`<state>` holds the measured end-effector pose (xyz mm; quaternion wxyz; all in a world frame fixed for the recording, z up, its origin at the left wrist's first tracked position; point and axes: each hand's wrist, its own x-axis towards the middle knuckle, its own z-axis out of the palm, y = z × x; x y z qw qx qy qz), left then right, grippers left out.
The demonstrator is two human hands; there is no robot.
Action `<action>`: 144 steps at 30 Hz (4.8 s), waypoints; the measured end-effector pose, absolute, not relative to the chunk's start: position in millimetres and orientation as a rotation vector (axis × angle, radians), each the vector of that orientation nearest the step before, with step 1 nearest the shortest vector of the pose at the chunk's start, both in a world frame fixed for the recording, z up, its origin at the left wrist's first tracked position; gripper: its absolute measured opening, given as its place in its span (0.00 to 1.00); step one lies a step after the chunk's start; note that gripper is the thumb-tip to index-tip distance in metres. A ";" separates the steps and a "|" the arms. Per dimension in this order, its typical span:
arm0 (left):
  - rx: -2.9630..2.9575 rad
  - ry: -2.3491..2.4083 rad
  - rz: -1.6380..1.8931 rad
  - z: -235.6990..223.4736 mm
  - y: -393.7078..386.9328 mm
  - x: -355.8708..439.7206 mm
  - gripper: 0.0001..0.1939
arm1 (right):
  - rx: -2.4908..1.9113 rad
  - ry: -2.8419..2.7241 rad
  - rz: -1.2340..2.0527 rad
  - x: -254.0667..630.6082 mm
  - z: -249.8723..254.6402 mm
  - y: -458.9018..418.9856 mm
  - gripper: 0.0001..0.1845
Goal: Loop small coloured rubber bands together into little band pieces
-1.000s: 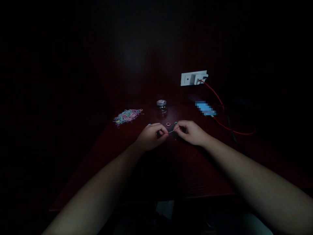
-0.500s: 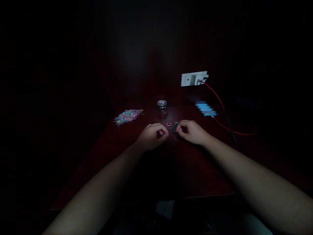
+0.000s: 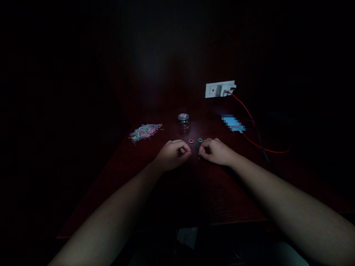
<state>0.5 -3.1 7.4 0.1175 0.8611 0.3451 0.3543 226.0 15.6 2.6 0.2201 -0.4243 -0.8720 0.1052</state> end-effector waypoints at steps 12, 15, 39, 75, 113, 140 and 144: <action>2.521 1.004 1.047 5.7 -1.8 -0.2 0.01 | -1.130 -2.441 0.192 228.4 0.3 18.1 0.07; 2.524 1.007 1.047 5.7 -1.6 0.0 0.01 | -1.145 -2.422 0.166 228.9 -0.1 19.1 0.05; 2.517 1.019 1.045 7.2 -2.3 0.1 0.01 | -1.127 -2.506 0.299 223.3 -5.0 17.5 0.04; 2.490 1.065 1.077 3.8 3.9 -6.1 0.02 | -1.090 -2.474 0.248 229.4 -1.5 17.9 0.08; 1.804 1.996 0.973 -27.6 69.0 -105.4 0.15 | -1.098 -2.325 0.320 231.3 -0.5 17.2 0.13; 2.227 1.119 0.944 -10.0 16.0 -14.1 0.09 | -1.269 -2.154 0.330 233.2 -5.3 28.7 0.07; 2.282 1.098 0.964 -6.4 10.6 -8.4 0.08 | -1.121 -2.208 0.401 229.1 -4.1 23.8 0.07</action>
